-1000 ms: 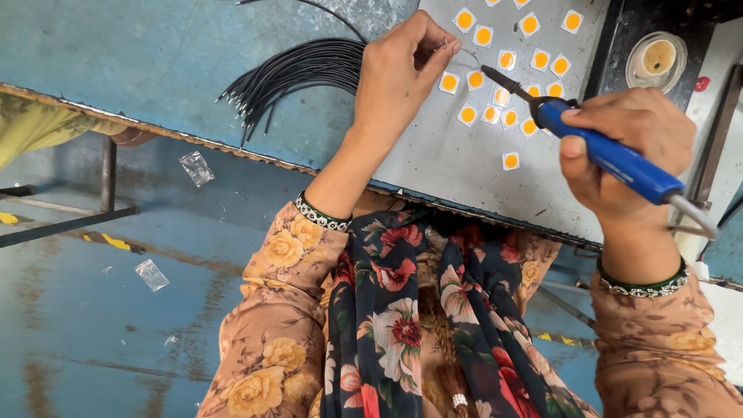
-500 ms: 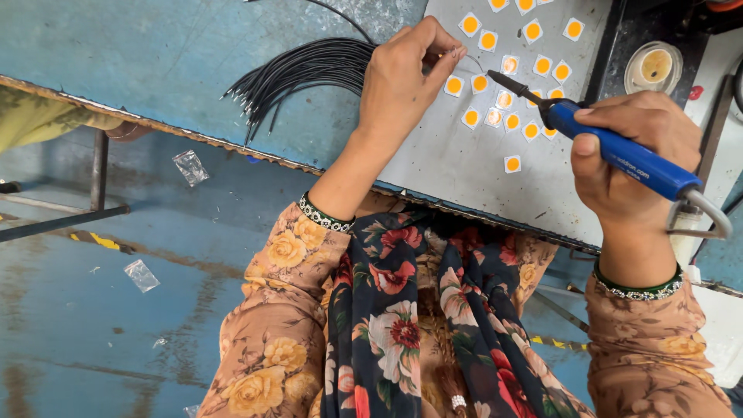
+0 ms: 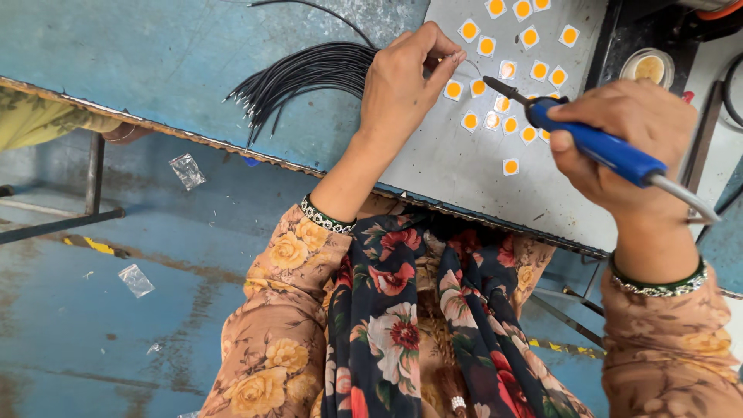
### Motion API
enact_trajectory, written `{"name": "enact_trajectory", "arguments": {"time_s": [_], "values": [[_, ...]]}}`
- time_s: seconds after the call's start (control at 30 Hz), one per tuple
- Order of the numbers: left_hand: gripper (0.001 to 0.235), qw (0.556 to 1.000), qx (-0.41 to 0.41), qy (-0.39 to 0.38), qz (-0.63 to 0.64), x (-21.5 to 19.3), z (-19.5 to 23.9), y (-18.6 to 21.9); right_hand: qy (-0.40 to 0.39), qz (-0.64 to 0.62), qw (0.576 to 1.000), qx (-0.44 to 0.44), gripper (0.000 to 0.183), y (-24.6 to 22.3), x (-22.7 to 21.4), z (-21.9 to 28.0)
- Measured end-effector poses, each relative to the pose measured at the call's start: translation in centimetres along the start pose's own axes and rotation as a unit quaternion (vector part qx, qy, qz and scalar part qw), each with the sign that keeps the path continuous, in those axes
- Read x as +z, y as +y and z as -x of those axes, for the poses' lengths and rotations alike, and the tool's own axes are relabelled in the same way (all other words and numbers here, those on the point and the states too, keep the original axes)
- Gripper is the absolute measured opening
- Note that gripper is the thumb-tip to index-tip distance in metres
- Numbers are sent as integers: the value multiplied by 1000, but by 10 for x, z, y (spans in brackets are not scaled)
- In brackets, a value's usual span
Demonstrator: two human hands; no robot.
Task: The person uses a soldering iron to attach wires to small square LED modules arranged on a work surface. They repeatedly position the wire and apply the soldering iron to secure connections.
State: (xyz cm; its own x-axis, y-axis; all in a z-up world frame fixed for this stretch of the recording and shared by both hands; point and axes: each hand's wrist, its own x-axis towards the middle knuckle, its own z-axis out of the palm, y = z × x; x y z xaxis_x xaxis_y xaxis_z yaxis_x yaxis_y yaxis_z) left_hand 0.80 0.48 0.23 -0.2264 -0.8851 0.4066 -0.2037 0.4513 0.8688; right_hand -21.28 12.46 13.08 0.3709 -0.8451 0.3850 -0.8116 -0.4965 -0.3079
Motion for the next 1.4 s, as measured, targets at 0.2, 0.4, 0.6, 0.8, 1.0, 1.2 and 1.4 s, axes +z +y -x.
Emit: {"name": "enact_trajectory", "arguments": {"time_s": [0.2,0.4,0.6,0.8,1.0,1.2,1.4], "values": [[18,1000,3,8,-9,-7,0,4,50,-21,999,-3,32,2,5,0],[16,998,39,-9,-42,-9,3,4,233,-174,945,148,46,4,30,59],[14,997,39,-38,-53,-9,5,4,263,-158,940,149,47,2,56,85],[15,997,36,-37,-55,-9,5,2,227,-174,944,163,50,-12,59,83],[15,997,34,-41,-52,-8,5,-1,222,-167,947,163,48,-14,60,80],[16,997,29,-42,-52,-8,5,-2,217,-158,950,157,47,-13,58,78],[17,997,41,-37,-57,-7,6,-3,197,-130,962,136,44,-16,53,73]]}}
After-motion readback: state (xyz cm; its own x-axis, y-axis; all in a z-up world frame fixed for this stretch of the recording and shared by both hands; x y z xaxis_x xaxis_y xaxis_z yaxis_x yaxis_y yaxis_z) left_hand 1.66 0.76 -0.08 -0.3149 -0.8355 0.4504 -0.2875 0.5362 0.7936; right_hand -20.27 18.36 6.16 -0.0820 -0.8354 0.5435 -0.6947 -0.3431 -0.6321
